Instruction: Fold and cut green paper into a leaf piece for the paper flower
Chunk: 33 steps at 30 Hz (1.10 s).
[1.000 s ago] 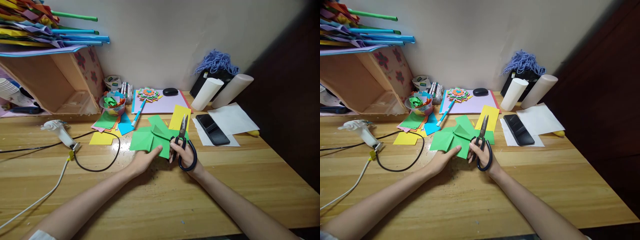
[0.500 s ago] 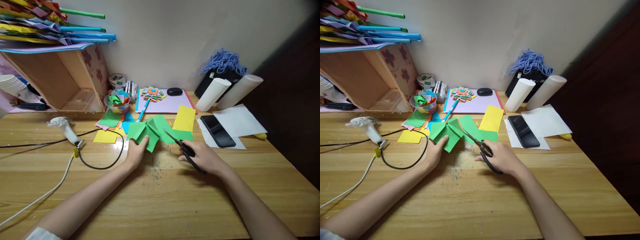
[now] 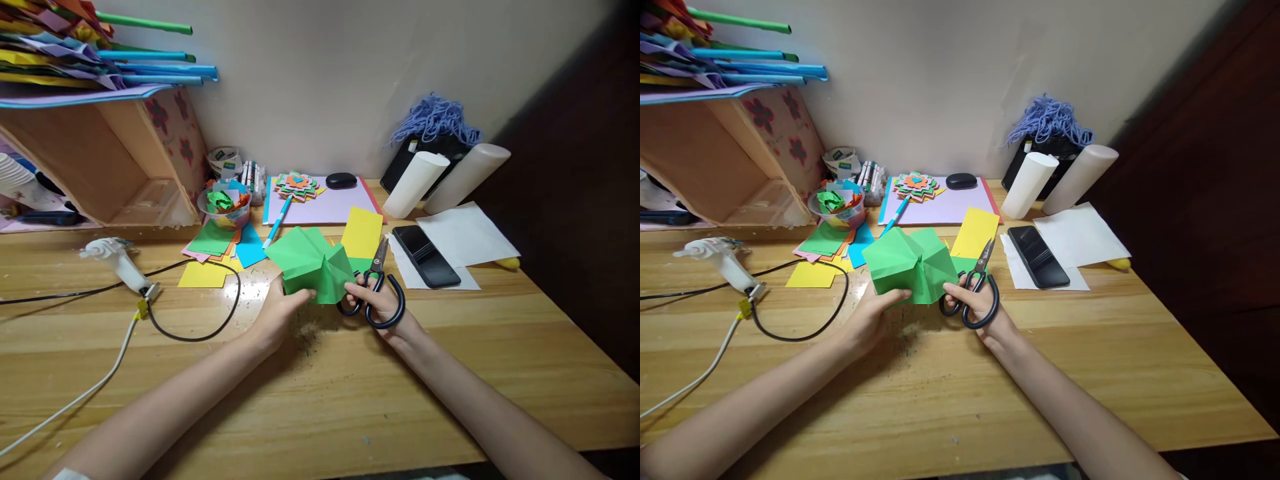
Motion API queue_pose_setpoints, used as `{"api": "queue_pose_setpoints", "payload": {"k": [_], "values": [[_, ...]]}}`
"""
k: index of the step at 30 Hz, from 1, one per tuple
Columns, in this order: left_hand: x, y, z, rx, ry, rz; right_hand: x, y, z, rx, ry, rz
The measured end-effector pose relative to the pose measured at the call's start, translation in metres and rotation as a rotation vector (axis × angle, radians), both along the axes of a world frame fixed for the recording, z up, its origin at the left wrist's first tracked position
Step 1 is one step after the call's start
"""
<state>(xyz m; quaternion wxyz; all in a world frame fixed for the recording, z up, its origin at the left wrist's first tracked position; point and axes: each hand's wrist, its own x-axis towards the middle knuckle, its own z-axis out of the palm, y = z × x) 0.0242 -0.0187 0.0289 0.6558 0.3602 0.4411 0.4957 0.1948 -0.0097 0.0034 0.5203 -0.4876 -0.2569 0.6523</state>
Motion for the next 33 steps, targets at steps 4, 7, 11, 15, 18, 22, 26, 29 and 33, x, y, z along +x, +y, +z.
{"api": "queue_pose_setpoints", "payload": {"k": [4,7,11,15,18,22,26,29,33], "values": [[0.006,-0.003,0.005,0.009,-0.1,-0.058,-0.004,-0.002,-0.001,0.035,-0.007,-0.031],[0.008,-0.002,0.005,0.036,-0.058,-0.03,-0.005,-0.003,-0.002,0.061,-0.042,-0.014],[0.004,0.002,0.005,0.049,0.04,0.036,-0.003,-0.004,0.003,0.097,-0.051,0.087],[-0.004,0.008,0.012,0.031,0.029,0.127,0.0,-0.008,0.01,0.125,0.052,0.328],[-0.008,0.014,0.018,0.017,-0.018,0.188,0.003,-0.013,0.008,0.187,0.035,0.525],[-0.014,0.02,0.02,0.096,-0.028,0.249,0.005,-0.022,-0.001,0.261,0.027,0.74],[-0.016,0.022,0.017,0.175,-0.021,0.281,0.004,-0.029,-0.005,0.258,0.041,0.895],[-0.015,0.022,0.016,0.148,-0.01,0.274,0.003,-0.032,-0.006,0.244,0.011,0.922],[-0.015,0.022,0.016,0.088,-0.006,0.257,0.003,-0.034,-0.01,0.24,-0.011,0.947]]}}
